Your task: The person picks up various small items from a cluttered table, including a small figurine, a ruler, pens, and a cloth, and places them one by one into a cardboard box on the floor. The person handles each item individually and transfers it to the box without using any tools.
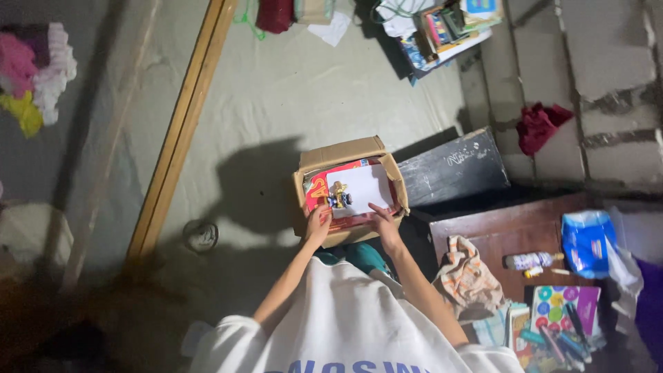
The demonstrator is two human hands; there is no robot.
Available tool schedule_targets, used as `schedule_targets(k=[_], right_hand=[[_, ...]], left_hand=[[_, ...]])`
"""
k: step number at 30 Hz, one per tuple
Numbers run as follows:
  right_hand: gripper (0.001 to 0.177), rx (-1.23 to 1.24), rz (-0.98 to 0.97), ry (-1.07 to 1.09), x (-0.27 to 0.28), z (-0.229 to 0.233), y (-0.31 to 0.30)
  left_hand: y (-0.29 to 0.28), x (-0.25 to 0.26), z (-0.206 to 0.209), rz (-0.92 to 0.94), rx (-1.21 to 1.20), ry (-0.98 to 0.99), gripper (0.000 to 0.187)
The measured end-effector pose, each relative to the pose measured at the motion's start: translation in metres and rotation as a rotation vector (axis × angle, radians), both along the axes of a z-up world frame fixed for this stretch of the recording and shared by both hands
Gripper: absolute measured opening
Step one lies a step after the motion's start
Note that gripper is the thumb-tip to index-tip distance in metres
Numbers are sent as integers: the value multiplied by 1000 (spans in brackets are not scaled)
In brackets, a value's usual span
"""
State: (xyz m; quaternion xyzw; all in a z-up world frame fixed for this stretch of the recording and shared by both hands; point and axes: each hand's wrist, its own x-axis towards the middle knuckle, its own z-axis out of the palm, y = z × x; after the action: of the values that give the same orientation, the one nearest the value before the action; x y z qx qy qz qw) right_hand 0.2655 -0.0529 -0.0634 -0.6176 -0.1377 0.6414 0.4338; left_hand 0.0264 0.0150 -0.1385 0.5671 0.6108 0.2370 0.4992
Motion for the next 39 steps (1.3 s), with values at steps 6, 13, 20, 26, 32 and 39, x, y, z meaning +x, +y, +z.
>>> schedule_targets(k=[6,13,20,26,32,39], right_hand=[[51,88,-200,-74,10,62,-77],[56,147,-376,-240,-27,83,-151],[71,110,-435,-590,-87,166,-205],[70,26,-622,-665,-103,179,-266],[69,-11,-836,-663,-100,171,-321],[68,-34,-955,-710,-75,152,-407]], left_hand=[[-32,-26,100,-239,76,-53,51],[-48,-34,217,-522,360,47,64],[-72,-23,271,-899,490,167,75],[-97,0,269,-1099,490,188,73],[-132,40,265,-1241,485,109,71],[-198,104,254,-1376,514,65,71]])
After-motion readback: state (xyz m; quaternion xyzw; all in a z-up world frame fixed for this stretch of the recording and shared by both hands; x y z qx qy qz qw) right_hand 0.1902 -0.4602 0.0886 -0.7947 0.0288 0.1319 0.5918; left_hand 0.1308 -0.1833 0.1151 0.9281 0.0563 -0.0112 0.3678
